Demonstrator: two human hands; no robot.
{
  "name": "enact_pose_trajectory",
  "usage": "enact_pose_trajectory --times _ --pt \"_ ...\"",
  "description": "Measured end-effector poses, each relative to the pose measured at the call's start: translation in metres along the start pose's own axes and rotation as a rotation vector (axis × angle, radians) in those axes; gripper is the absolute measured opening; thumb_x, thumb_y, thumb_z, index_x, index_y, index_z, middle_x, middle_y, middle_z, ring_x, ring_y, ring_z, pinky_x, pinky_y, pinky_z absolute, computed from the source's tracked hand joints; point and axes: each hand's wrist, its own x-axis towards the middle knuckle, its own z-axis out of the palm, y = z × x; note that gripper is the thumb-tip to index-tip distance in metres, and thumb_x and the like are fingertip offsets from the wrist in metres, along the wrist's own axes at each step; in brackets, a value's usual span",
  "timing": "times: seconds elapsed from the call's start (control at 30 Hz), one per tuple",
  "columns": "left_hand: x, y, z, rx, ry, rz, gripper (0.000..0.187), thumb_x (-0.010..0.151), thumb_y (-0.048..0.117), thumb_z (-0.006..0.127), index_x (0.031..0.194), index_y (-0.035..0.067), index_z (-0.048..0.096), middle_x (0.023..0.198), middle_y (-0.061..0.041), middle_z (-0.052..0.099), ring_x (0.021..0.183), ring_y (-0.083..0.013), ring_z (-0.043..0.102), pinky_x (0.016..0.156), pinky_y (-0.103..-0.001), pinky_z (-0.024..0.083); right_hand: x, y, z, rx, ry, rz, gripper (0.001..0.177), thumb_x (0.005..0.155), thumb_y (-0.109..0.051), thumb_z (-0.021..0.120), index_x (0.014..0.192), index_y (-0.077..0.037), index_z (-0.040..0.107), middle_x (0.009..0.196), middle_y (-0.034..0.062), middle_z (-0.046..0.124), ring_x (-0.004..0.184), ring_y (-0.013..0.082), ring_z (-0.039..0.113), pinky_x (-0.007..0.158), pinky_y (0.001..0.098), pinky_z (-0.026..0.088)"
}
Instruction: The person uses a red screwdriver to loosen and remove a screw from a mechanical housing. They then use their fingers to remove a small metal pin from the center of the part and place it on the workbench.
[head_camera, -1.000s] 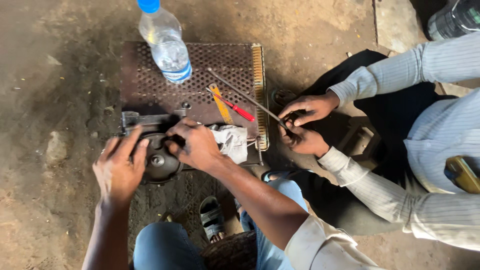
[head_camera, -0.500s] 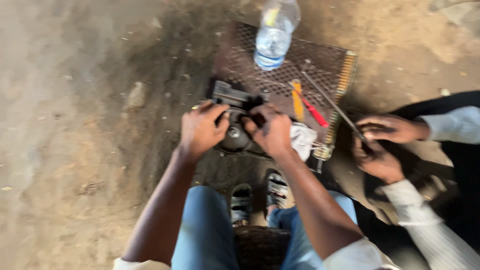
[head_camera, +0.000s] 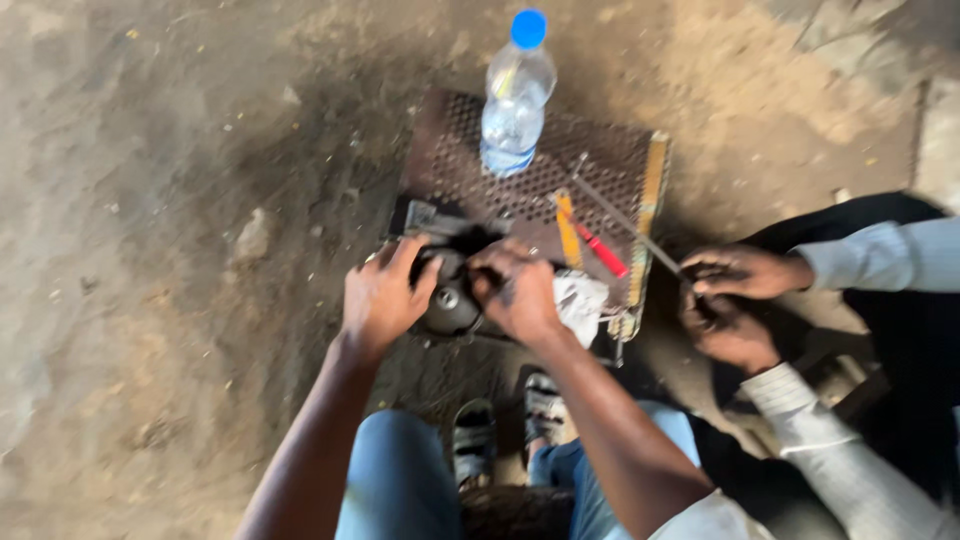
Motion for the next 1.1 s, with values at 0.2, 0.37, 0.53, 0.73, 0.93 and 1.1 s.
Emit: enact_pose_trajectory --times 0.2,0.37,0.53,0.73,0.93,1.1 --pt "0.001 0.000 0.003 0.105 -0.113 -0.115 0.021 0.095 0.032 0.074 0.098 0.012 0.071 0.090 -0.012 0.074 0.078 -0.0356 0.072 0.066 -0.048 0.057 -0.001 -0.007 0.000 -0.007 -0.016 0.100 0.030 0.072 -0.005 0.084 0.100 -0.007 0.073 0.098 0.0115 0.073 0.092 0.0331 0.071 0.082 0.0402 0.058" --pt "0.000 -0.004 0.003 0.098 -0.116 -0.020 0.024 0.091 0.025 0.070 0.112 0.014 0.074 0.089 -0.014 0.073 0.072 -0.0355 0.071 0.062 -0.047 0.057 0.001 -0.007 -0.001 0.035 -0.045 -0.070 0.035 0.068 0.003 0.073 0.102 -0.007 0.072 0.105 0.0109 0.074 0.100 0.0328 0.071 0.091 0.0414 0.057" --pt "0.000 -0.002 0.006 0.118 -0.094 -0.064 0.022 0.093 0.030 0.072 0.104 0.011 0.071 0.088 -0.013 0.073 0.073 -0.0356 0.072 0.064 -0.047 0.058 0.000 -0.009 0.000 -0.022 -0.058 0.134 0.032 0.078 -0.005 0.079 0.109 -0.007 0.072 0.105 0.0125 0.072 0.098 0.0334 0.070 0.085 0.0407 0.057" --pt "-0.002 -0.007 0.008 0.121 -0.114 -0.017 0.022 0.090 0.023 0.070 0.108 0.012 0.074 0.090 -0.014 0.074 0.071 -0.0333 0.073 0.062 -0.044 0.059 0.000 -0.007 -0.002 -0.051 -0.064 0.021 0.035 0.073 0.001 0.074 0.107 -0.006 0.071 0.106 0.0133 0.073 0.102 0.0324 0.071 0.090 0.0399 0.058" --pt "0.000 -0.002 0.005 0.098 -0.107 -0.069 0.022 0.093 0.030 0.074 0.106 0.012 0.073 0.089 -0.013 0.074 0.075 -0.0349 0.072 0.065 -0.047 0.058 0.000 -0.003 0.000 -0.010 -0.068 0.067 0.027 0.077 -0.001 0.075 0.103 -0.007 0.074 0.103 0.0126 0.075 0.094 0.0292 0.075 0.085 0.0370 0.061" --pt "-0.002 -0.001 -0.002 0.098 -0.084 -0.030 0.020 0.091 0.028 0.072 0.107 0.017 0.076 0.091 -0.013 0.073 0.076 -0.0362 0.071 0.065 -0.046 0.058 -0.002 -0.004 0.000 -0.019 -0.010 -0.029 0.024 0.074 0.000 0.077 0.097 -0.007 0.074 0.096 0.0138 0.075 0.091 0.0334 0.074 0.081 0.0389 0.059"
